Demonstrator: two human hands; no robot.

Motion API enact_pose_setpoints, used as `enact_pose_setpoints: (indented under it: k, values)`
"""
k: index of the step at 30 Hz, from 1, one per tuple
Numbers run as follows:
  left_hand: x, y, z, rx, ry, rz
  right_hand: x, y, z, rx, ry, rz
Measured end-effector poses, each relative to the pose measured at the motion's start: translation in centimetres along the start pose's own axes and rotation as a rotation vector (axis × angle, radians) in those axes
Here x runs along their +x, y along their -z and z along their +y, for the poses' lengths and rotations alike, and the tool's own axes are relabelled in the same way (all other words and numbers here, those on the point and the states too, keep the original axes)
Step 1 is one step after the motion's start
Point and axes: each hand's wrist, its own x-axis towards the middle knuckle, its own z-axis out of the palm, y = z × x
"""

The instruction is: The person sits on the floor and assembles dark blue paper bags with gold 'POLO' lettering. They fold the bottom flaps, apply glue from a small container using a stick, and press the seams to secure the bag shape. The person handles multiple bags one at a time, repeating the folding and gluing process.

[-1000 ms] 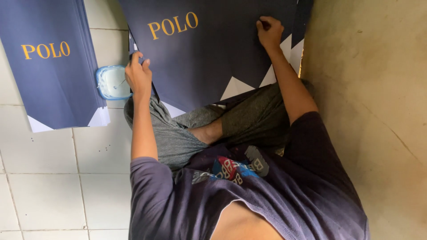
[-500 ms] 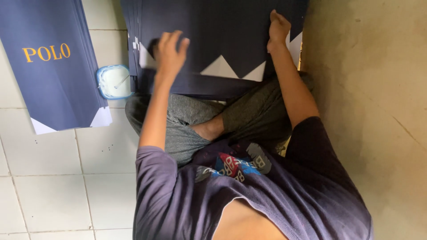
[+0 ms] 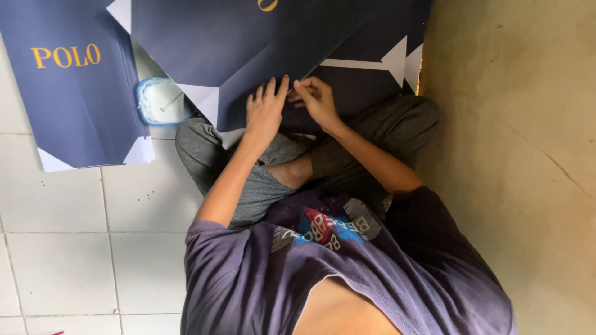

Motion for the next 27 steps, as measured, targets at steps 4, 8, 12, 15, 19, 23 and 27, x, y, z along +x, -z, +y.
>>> enact_pose_setpoints:
  k: [4,8,12,15,19,23,27]
  values:
    - [-1.5,0.3,-2.9,0.128,-0.195,0.245,0.2,3.4,-5.5,-0.577,0.688,0.000]
    - [-2.0,3.3,-4.3,0.246,-0.365,0.258,2.1,8.2,-9.0,-1.310,1.192,0.113]
    - [-1.9,6.6,-4.9,0.201,-0.499,0.299,4.7,12.2,-10.6,-1.333,1.304,-0.156]
    - [-0.9,7.9,-5.2,0.234,-0.545,0.401,3.9,12.9,-11.9,-1.293,1.348,-0.189]
    - [-0.7,12.1,-4.0,0.260,-0.551,0.658,1.7,12.1,-15.5,-1.250,1.376,-0.168]
    - [-0.5,13.8,-3.1,0.236,-0.458,0.933,-0.6,10.8,-19.2,-1.256,1.467,-0.107]
    - [-0.4,14.5,-2.8,0.261,-0.454,1.041,-2.7,9.4,-21.3,-1.289,1.532,-0.019]
